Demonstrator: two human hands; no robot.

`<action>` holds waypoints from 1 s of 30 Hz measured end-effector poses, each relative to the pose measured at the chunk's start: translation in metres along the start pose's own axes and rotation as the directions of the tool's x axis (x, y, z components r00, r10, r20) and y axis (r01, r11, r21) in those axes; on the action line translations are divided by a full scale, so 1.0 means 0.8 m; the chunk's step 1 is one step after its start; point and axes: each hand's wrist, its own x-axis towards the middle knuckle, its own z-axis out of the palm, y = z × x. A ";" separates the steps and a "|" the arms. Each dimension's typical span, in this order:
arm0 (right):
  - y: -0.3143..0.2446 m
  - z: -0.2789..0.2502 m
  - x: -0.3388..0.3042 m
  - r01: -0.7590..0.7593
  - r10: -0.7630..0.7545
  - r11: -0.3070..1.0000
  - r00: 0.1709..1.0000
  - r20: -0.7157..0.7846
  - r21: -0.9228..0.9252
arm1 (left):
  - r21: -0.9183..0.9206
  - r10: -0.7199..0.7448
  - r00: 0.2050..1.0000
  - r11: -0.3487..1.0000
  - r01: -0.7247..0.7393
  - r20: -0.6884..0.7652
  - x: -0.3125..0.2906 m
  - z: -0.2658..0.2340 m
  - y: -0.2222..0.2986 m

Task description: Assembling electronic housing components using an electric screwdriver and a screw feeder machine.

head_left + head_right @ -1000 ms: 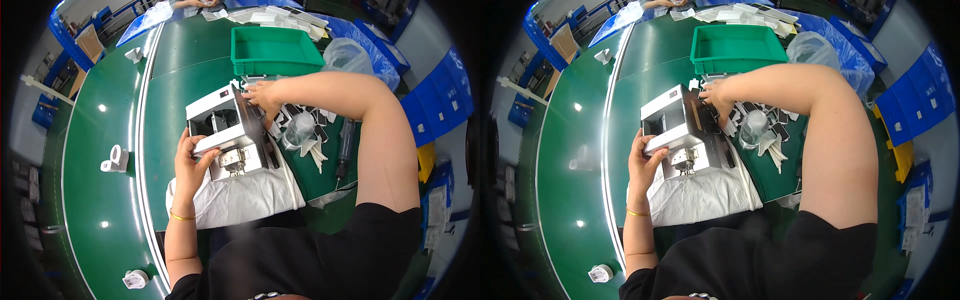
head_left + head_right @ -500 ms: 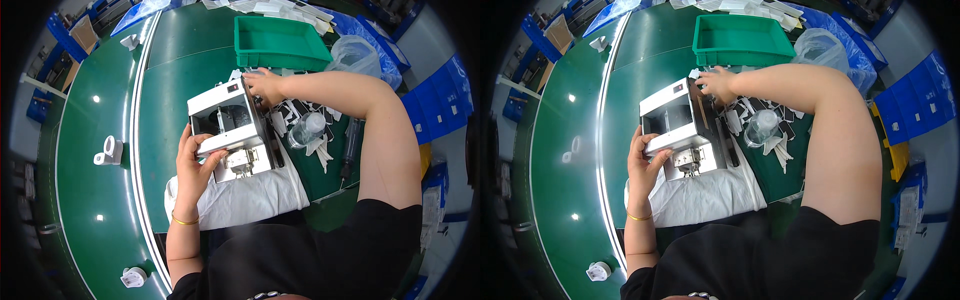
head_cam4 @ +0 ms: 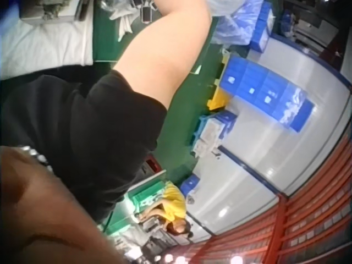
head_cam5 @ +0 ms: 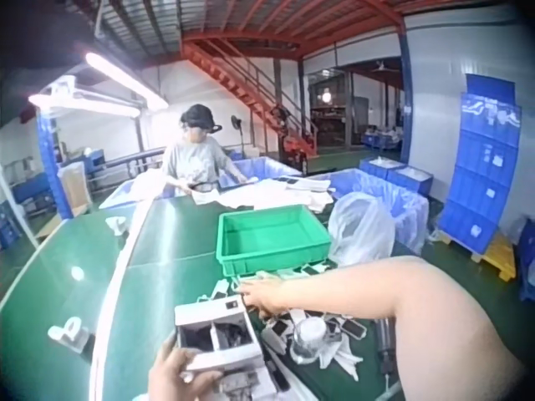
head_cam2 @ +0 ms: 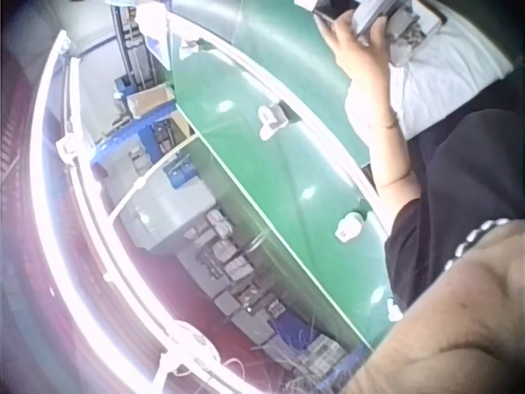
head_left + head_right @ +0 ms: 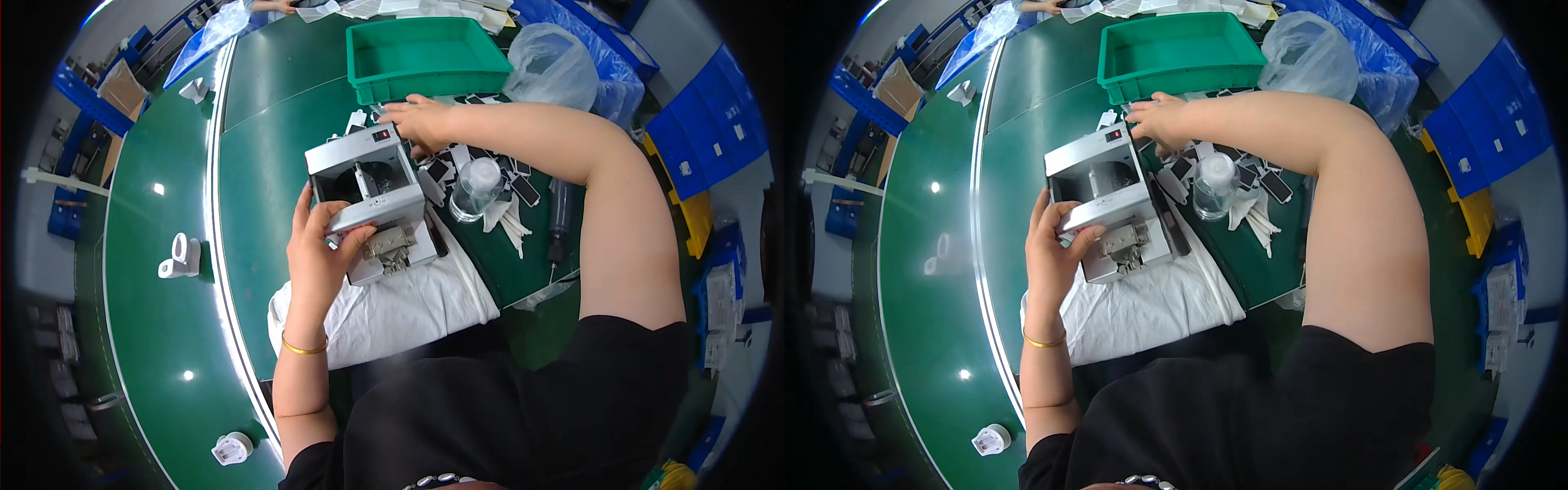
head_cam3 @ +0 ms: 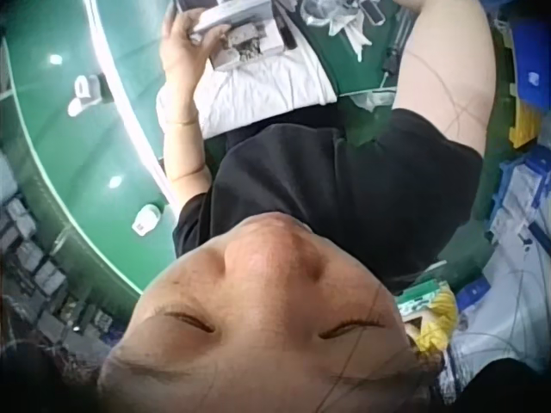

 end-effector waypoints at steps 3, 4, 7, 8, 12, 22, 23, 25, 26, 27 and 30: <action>0.002 -0.007 -0.011 -0.022 0.026 0.999 0.995 -0.097 0.046 | -0.008 0.031 0.999 1.000 -0.030 0.040 0.002 -0.008 -0.011; 0.002 -0.008 -0.014 -0.054 0.057 0.998 0.987 -0.147 0.028 | -0.005 0.021 0.999 1.000 -0.020 0.044 0.003 -0.009 -0.011; -0.004 -0.016 -0.038 -0.099 0.119 0.992 0.925 -0.360 0.074 | -0.062 0.024 0.997 0.998 -0.020 0.068 0.006 -0.010 -0.016; -0.001 -0.013 -0.046 -0.092 0.122 0.992 0.876 -0.467 0.087 | -0.079 0.058 0.994 0.996 -0.051 0.096 0.011 -0.010 -0.020; -0.021 -0.047 -0.101 -0.082 0.208 0.971 0.751 -0.627 0.225 | -0.102 0.087 0.993 0.992 -0.079 0.076 0.013 -0.007 -0.018; -0.252 -0.013 -0.224 0.271 0.212 0.816 0.682 -0.700 0.511 | 0.010 0.105 0.994 0.994 -0.105 -0.034 0.004 0.014 -0.051; -0.274 -0.001 -0.223 0.289 0.218 0.780 0.705 -0.674 0.555 | 0.015 0.130 0.990 0.992 -0.129 -0.051 0.003 0.019 -0.051; -0.313 0.032 -0.218 0.300 0.261 0.675 0.756 -0.600 0.673 | -0.015 0.153 0.984 0.988 -0.155 -0.092 -0.008 0.024 -0.048; -0.330 0.044 -0.215 0.292 0.292 0.605 0.784 -0.548 0.740 | -0.047 0.153 0.981 0.986 -0.160 -0.122 -0.021 0.017 -0.047; -0.344 0.054 -0.213 0.304 0.302 0.562 0.791 -0.533 0.770 | -0.072 0.148 0.982 0.985 -0.157 -0.121 -0.037 0.007 -0.052; -0.372 0.063 -0.212 0.328 0.290 0.448 0.827 -0.482 0.832 | 0.030 0.091 0.995 0.995 -0.090 -0.048 -0.110 -0.065 -0.063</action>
